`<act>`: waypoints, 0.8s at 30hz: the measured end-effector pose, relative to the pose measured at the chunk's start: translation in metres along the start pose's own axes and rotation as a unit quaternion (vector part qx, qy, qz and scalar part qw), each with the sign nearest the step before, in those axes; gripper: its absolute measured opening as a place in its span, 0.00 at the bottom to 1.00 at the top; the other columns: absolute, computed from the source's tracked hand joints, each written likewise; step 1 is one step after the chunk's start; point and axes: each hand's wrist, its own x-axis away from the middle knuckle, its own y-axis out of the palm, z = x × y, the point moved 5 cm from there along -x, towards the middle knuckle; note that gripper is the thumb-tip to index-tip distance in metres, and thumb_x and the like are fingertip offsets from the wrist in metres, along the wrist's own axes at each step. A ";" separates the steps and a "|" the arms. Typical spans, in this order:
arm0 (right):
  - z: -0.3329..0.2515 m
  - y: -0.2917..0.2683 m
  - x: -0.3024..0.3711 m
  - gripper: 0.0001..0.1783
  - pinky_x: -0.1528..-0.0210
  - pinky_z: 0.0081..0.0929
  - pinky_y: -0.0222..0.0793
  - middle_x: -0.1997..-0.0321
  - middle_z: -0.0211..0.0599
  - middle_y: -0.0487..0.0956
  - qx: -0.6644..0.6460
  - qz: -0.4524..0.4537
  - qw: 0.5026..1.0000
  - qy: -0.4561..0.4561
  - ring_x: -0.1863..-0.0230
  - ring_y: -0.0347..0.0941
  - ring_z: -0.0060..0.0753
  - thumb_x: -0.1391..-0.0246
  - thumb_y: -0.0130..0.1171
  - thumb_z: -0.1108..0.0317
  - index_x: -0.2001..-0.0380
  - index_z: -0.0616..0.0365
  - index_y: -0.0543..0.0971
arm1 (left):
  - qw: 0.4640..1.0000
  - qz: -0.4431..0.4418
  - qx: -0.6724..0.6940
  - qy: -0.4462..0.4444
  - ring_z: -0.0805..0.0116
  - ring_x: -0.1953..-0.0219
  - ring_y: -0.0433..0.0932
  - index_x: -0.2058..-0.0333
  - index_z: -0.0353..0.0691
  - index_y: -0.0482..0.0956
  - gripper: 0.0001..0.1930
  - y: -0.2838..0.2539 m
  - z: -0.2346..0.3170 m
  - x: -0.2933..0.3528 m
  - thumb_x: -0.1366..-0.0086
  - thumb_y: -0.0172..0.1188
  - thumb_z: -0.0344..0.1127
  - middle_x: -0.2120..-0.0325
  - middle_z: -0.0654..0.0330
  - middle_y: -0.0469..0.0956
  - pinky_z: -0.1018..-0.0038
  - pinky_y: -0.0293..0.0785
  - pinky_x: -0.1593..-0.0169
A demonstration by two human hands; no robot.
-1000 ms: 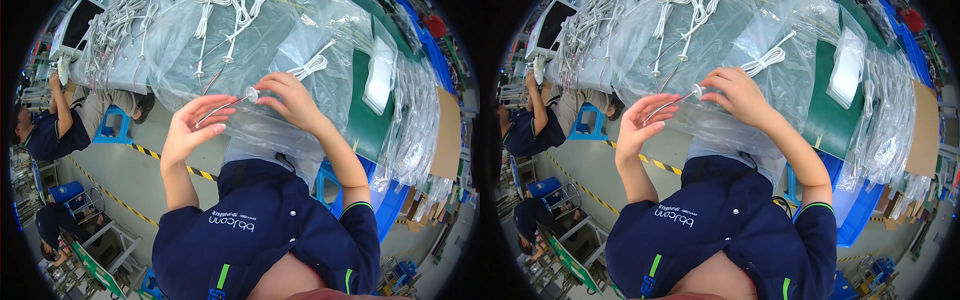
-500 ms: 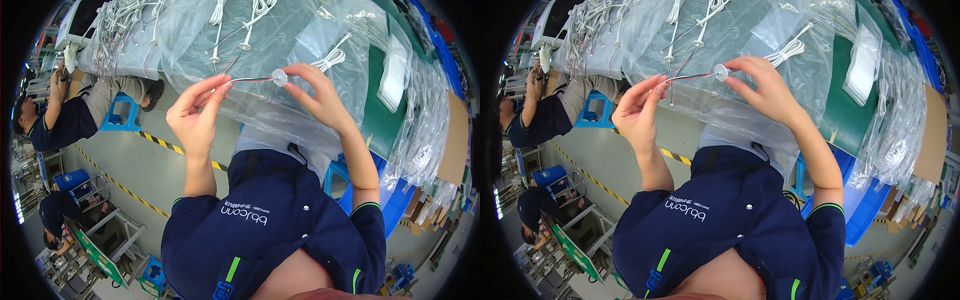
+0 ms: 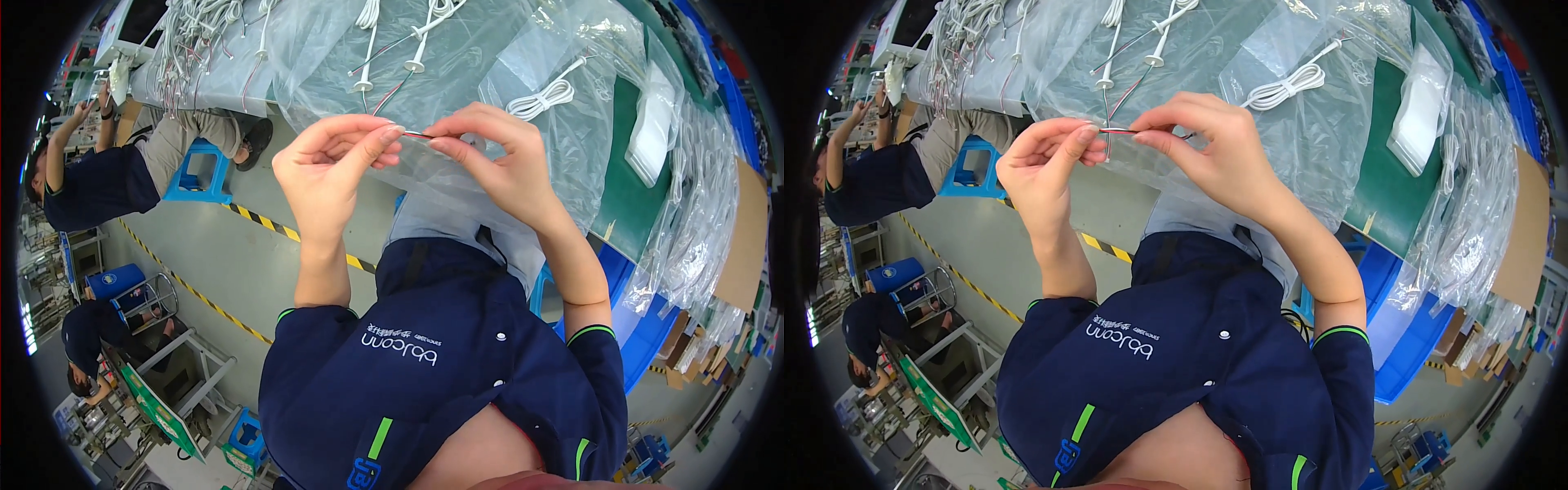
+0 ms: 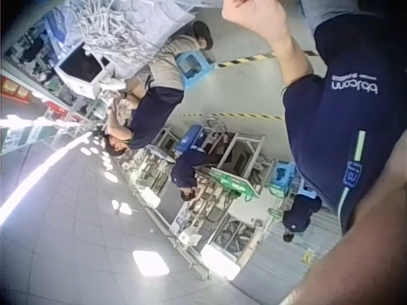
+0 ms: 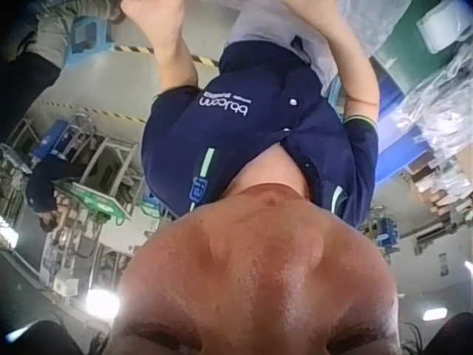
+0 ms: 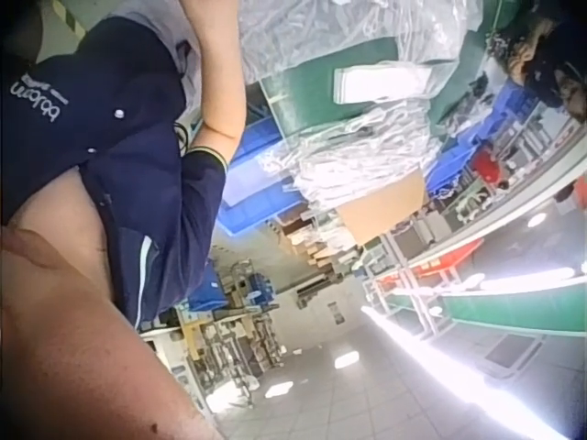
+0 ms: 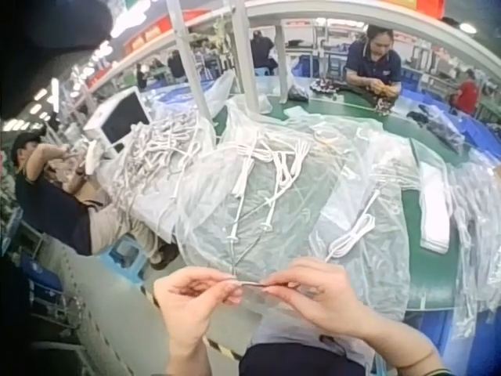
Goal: The person assembles electronic cable harnesses by hand, attaching plastic plugs and plastic organizers to wire bundles.
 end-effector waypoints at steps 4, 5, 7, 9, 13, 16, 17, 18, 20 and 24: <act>0.011 -0.001 0.004 0.06 0.66 0.18 0.65 0.73 0.30 0.78 -0.149 -0.012 0.980 0.128 0.69 0.71 0.20 0.52 0.60 0.71 0.70 0.60 0.80 | 0.997 -0.036 -0.042 0.061 0.70 0.70 0.79 0.67 0.27 0.77 0.08 0.004 0.003 -0.004 0.48 0.60 0.19 0.72 0.53 0.79 0.80 0.76 0.64; 0.015 0.001 0.005 0.06 0.66 0.18 0.64 0.73 0.30 0.78 -0.198 -0.018 0.967 0.161 0.68 0.71 0.18 0.51 0.59 0.71 0.69 0.61 0.80 | 0.995 -0.044 -0.032 0.085 0.71 0.69 0.79 0.67 0.28 0.78 0.07 0.007 0.004 -0.004 0.47 0.60 0.19 0.70 0.53 0.79 0.81 0.75 0.63; 0.013 0.001 0.006 0.06 0.66 0.18 0.65 0.72 0.29 0.78 -0.200 -0.029 0.965 0.165 0.68 0.71 0.17 0.51 0.59 0.70 0.70 0.61 0.79 | 0.995 -0.054 -0.012 0.078 0.71 0.68 0.78 0.67 0.28 0.78 0.07 0.009 0.000 -0.003 0.47 0.60 0.19 0.70 0.54 0.79 0.81 0.74 0.63; 0.012 0.001 0.007 0.07 0.66 0.18 0.65 0.72 0.28 0.78 -0.203 -0.041 0.964 0.169 0.67 0.71 0.17 0.50 0.59 0.70 0.70 0.62 0.79 | 0.995 -0.065 0.009 0.072 0.71 0.68 0.78 0.67 0.28 0.78 0.07 0.011 -0.001 -0.003 0.47 0.60 0.20 0.70 0.54 0.79 0.82 0.74 0.64; -0.002 0.001 -0.001 0.07 0.66 0.20 0.68 0.70 0.32 0.78 -0.122 0.009 0.990 0.074 0.67 0.73 0.24 0.54 0.61 0.72 0.70 0.62 0.78 | 0.997 -0.053 -0.034 0.046 0.74 0.71 0.77 0.69 0.29 0.78 0.05 0.013 -0.002 -0.002 0.47 0.61 0.22 0.73 0.58 0.78 0.83 0.72 0.67; -0.018 -0.005 -0.005 0.08 0.65 0.22 0.69 0.70 0.35 0.78 -0.016 0.064 0.997 -0.039 0.68 0.74 0.29 0.58 0.63 0.74 0.71 0.61 0.79 | 0.989 -0.064 -0.108 0.084 0.77 0.74 0.76 0.72 0.31 0.79 0.03 0.019 0.004 -0.002 0.47 0.61 0.22 0.75 0.59 0.77 0.83 0.71 0.69; -0.018 -0.006 -0.006 0.09 0.64 0.23 0.69 0.70 0.36 0.78 -0.004 0.070 0.996 -0.046 0.68 0.75 0.32 0.60 0.64 0.75 0.71 0.61 0.79 | 0.982 -0.073 -0.137 0.109 0.78 0.75 0.75 0.73 0.32 0.79 0.02 0.022 0.008 -0.003 0.47 0.61 0.23 0.75 0.60 0.77 0.83 0.70 0.70; -0.018 -0.007 -0.005 0.09 0.64 0.23 0.69 0.70 0.36 0.78 -0.004 0.071 0.996 -0.046 0.68 0.75 0.32 0.60 0.64 0.75 0.71 0.61 0.79 | 0.982 -0.075 -0.136 0.110 0.78 0.75 0.75 0.73 0.32 0.79 0.02 0.022 0.011 -0.004 0.47 0.61 0.23 0.75 0.60 0.77 0.83 0.70 0.70; -0.010 -0.006 -0.004 0.07 0.65 0.22 0.70 0.72 0.35 0.79 -0.059 0.043 0.997 0.014 0.69 0.75 0.30 0.59 0.64 0.74 0.71 0.60 0.81 | 0.974 -0.102 -0.170 0.110 0.77 0.75 0.73 0.75 0.32 0.76 0.03 0.026 0.014 -0.004 0.46 0.60 0.24 0.78 0.61 0.75 0.82 0.70 0.71; -0.008 -0.009 -0.005 0.06 0.66 0.21 0.69 0.73 0.36 0.80 -0.097 0.009 0.990 0.102 0.69 0.75 0.26 0.57 0.62 0.73 0.71 0.61 0.81 | 0.962 -0.116 -0.204 0.143 0.73 0.74 0.72 0.77 0.33 0.73 0.06 0.033 0.013 -0.010 0.44 0.58 0.27 0.81 0.60 0.72 0.79 0.69 0.71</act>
